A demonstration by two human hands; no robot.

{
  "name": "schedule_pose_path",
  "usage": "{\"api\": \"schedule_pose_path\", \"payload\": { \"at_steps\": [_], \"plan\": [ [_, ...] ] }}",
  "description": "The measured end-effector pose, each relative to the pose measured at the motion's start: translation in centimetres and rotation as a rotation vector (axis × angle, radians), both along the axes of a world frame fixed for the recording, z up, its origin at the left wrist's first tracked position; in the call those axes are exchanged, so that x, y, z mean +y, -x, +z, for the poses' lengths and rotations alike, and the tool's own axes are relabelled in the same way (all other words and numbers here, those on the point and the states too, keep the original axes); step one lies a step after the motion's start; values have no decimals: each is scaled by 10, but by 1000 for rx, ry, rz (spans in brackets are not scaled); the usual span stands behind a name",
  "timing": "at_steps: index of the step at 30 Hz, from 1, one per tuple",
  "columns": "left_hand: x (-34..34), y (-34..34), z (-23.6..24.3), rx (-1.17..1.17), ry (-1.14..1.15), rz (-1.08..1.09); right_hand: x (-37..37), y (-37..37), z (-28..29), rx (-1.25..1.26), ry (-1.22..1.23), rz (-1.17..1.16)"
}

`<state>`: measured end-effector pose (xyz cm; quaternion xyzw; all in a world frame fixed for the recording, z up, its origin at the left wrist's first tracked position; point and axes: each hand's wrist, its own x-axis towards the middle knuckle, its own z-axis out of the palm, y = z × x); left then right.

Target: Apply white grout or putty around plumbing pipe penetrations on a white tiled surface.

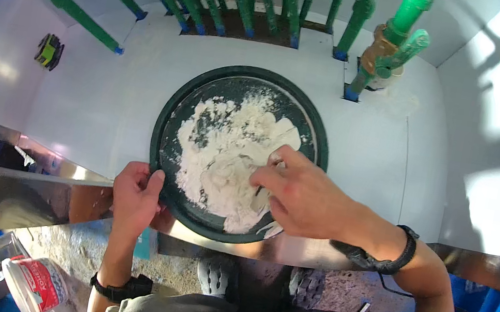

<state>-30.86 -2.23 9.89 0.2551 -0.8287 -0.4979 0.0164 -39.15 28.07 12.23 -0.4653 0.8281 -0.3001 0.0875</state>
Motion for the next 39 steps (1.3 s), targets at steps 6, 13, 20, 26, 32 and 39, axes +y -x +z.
{"api": "schedule_pose_path", "payload": {
  "at_steps": [6, 13, 20, 26, 32, 39],
  "plan": [
    [-3, -2, -3, -51, 34, 32, -13, -11, -12, 14, 17, 20],
    [-2, 4, -1, -27, 59, 1, -15, -14, -1, 11, -22, 47],
    [-6, 2, -8, -52, 38, 0, 47, 12, 33, -600, 229, -87],
    [-9, -2, -14, -2, 79, 30, 145, 52, 36, -232, 309, -670],
    [-6, 1, -13, 2, 97, -16, 159, 87, 2, 0, -21, -673],
    [-5, -1, -11, -10, 114, 37, 141, 111, -13, 348, -489, -475]
  ]
}}
